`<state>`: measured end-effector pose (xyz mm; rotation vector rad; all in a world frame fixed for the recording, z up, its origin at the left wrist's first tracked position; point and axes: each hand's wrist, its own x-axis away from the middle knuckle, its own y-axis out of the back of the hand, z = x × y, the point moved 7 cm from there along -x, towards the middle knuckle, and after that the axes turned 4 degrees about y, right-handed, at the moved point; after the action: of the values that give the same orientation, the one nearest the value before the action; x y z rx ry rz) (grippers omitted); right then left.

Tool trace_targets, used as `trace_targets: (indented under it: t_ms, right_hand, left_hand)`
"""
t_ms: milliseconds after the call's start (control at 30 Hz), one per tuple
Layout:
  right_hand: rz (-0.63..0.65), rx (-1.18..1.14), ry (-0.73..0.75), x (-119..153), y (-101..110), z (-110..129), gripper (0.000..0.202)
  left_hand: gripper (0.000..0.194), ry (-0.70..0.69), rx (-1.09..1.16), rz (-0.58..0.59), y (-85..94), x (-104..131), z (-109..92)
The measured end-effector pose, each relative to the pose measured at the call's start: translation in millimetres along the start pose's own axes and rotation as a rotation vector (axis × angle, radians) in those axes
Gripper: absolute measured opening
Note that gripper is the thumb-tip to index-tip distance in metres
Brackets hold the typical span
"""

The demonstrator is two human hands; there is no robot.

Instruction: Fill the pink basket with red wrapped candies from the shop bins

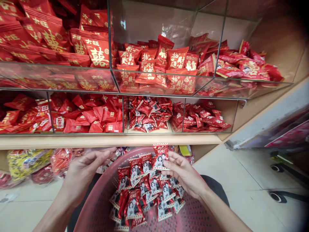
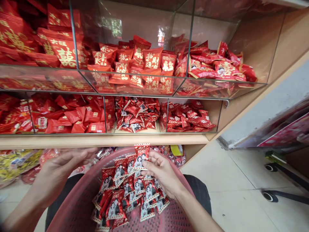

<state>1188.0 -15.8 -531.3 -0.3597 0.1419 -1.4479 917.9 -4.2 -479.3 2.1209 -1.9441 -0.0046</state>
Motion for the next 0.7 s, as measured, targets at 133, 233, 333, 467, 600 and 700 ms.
trace_targets:
  t_ms: [133,233,333,467,600,700]
  right_hand:
    - [0.030,-0.011,-0.010,-2.3,-1.2,-2.7,0.025]
    - [0.050,0.004,-0.018,-2.7,-4.7,-2.0,0.021]
    - [0.069,0.032,-0.024,-2.1,-8.2,-2.0,0.022]
    - [0.058,0.065,-0.038,-1.3,-8.0,-4.8,0.027]
    - [0.059,0.056,-0.022,-1.7,-6.8,-4.0,0.024]
    - [0.040,0.042,-0.029,-2.9,-2.5,-4.4,0.023]
  left_hand:
    - [0.037,0.043,0.050,-0.077,23.5,3.3,27.1]
    - [0.033,0.073,0.068,-0.072,27.9,3.6,41.0]
    - [0.032,0.067,0.002,-0.064,27.9,3.4,45.0]
    - [0.032,0.041,0.021,-0.064,25.6,3.9,43.7]
    - [0.036,0.047,0.050,-0.073,23.7,3.7,43.4]
    - [0.038,0.097,-0.002,-0.051,20.7,3.5,45.0]
